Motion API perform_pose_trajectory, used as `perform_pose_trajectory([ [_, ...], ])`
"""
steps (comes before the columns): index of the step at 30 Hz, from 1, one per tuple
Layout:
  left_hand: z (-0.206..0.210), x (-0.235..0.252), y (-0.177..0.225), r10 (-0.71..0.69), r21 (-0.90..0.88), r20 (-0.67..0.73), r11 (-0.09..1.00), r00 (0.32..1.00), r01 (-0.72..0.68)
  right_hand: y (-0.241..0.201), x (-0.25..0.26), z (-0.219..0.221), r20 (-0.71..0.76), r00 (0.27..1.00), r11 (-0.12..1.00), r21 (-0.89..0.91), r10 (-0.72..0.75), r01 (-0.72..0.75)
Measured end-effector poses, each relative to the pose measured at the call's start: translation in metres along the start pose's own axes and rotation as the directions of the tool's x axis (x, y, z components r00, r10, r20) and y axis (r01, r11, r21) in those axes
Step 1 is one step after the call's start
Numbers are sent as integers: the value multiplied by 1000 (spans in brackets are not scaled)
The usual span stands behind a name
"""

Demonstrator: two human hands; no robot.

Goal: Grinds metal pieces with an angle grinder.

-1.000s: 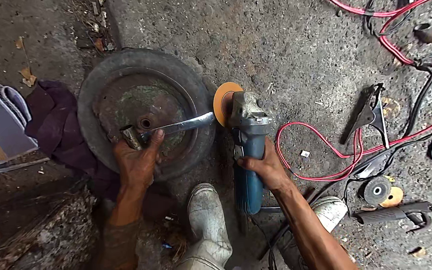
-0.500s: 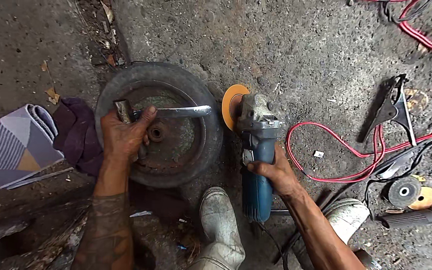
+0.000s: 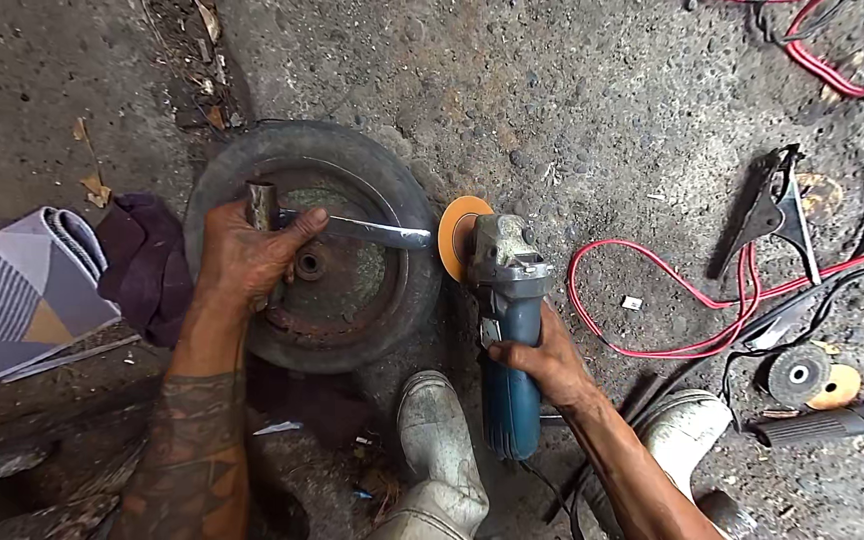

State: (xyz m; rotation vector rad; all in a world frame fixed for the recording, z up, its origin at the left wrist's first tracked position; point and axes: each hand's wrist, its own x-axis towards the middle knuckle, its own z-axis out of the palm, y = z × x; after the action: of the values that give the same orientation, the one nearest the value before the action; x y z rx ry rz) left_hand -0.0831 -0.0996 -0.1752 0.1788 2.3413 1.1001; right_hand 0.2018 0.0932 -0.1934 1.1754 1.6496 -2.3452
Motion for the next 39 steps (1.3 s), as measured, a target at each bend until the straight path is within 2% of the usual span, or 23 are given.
perform_pose_trajectory([
  [8, 0, 5, 5, -73, 61, 10, 996, 997, 73, 5, -6, 4, -14, 999, 999, 10, 40, -40],
  [22, 0, 2, 6, -35, 94, 2, 995, 999, 35, 6, -6, 7, -8, 1000, 993, -120, 18, -19],
  [39, -1, 2, 4, -24, 94, 8, 995, 1000, 23, 3, 0, 9, -1, 1000, 990, -139, 20, -20],
])
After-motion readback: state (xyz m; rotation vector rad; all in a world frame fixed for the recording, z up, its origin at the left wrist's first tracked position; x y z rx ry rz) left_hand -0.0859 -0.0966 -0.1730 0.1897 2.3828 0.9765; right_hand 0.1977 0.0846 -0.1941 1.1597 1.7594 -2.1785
